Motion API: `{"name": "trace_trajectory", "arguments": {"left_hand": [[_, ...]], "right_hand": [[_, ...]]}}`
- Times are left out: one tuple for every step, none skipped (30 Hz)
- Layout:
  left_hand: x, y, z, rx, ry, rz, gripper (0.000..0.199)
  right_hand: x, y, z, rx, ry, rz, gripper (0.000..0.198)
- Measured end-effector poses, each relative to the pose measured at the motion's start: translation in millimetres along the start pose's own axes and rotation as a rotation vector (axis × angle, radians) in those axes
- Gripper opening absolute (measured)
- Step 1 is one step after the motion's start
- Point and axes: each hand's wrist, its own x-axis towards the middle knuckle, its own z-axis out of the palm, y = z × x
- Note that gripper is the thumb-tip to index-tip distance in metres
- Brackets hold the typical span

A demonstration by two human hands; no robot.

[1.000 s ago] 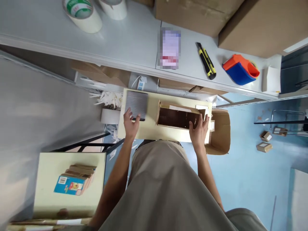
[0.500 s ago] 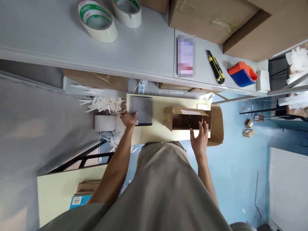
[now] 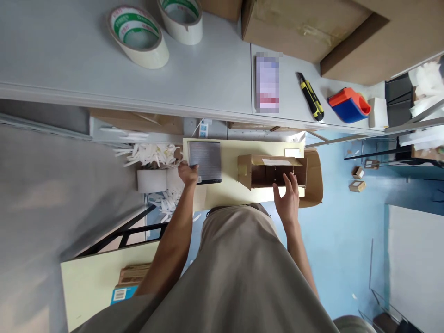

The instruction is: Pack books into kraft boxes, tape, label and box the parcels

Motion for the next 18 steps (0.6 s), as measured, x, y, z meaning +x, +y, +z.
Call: {"name": "trace_trajectory", "arguments": {"left_hand": [[1.9, 1.8, -3.3, 0.017, -0.019, -0.025, 0.027], [3.9, 3.6, -6.8, 0.029, -0.037, -0.053, 0.022], [5.8, 5.5, -10.4, 0.033, -0.053, -0.076, 0.021], [7.4, 7.9, -13.9, 0.036, -0.072, -0.078, 0.021], [8.3, 10.8, -17.0, 0.037, -0.081, -0.074, 0.021], [8.1, 14.4, -19.7, 0.038, -0.077, -0.067, 0.021], [6.4, 18.9, -21.9, 0.039, -0.064, -0.059, 0.019], [2.8, 24.4, -23.7, 0.036, -0.047, -0.046, 0.019], [-3.0, 30.6, -25.3, 0.024, -0.029, -0.027, 0.021], [-11.1, 37.4, -27.0, 0.007, -0.008, 0.0, 0.024], [-21.5, 44.5, -29.2, -0.016, 0.019, 0.034, 0.027], [-34.0, 51.5, -32.5, -0.038, 0.052, 0.073, 0.029], [-48.2, 58.1, -37.3, -0.056, 0.09, 0.109, 0.03], [-63.9, 64.1, -44.0, -0.069, 0.128, 0.149, 0.03], [-80.5, 69.5, -53.0, -0.081, 0.163, 0.194, 0.031], [-97.8, 74.2, -64.2, -0.097, 0.194, 0.242, 0.031], [-115.5, 78.6, -77.5, -0.13, 0.223, 0.317, 0.031], [-133.4, 83.2, -92.4, -0.169, 0.265, 0.395, 0.031]], "right_hand": [[1.3, 1.9, -0.5, 0.007, -0.004, -0.004, 0.061], [2.8, 4.4, -1.3, 0.015, -0.011, -0.008, 0.06], [4.8, 7.5, -2.4, 0.025, -0.017, -0.012, 0.059], [7.0, 11.2, -4.0, 0.036, -0.024, -0.017, 0.059], [9.7, 15.4, -5.8, 0.046, -0.031, -0.023, 0.058], [12.7, 20.0, -7.8, 0.056, -0.038, -0.03, 0.056], [16.2, 25.1, -9.9, 0.067, -0.046, -0.04, 0.055], [20.3, 30.5, -12.0, 0.079, -0.056, -0.052, 0.053], [24.9, 36.4, -13.8, 0.093, -0.071, -0.069, 0.051], [30.3, 42.7, -15.2, 0.106, -0.092, -0.09, 0.05], [36.4, 49.4, -16.0, 0.118, -0.119, -0.114, 0.048], [43.3, 56.4, -16.1, 0.126, -0.151, -0.14, 0.046], [51.0, 63.7, -15.6, 0.13, -0.188, -0.167, 0.045], [59.4, 71.1, -14.5, 0.127, -0.225, -0.196, 0.044], [68.3, 78.6, -13.0, 0.119, -0.261, -0.227, 0.043], [77.5, 85.9, -11.2, 0.105, -0.289, -0.264, 0.044], [86.7, 93.0, -9.2, 0.088, -0.309, -0.305, 0.047], [95.6, 99.6, -7.4, 0.07, -0.323, -0.349, 0.054]]}}
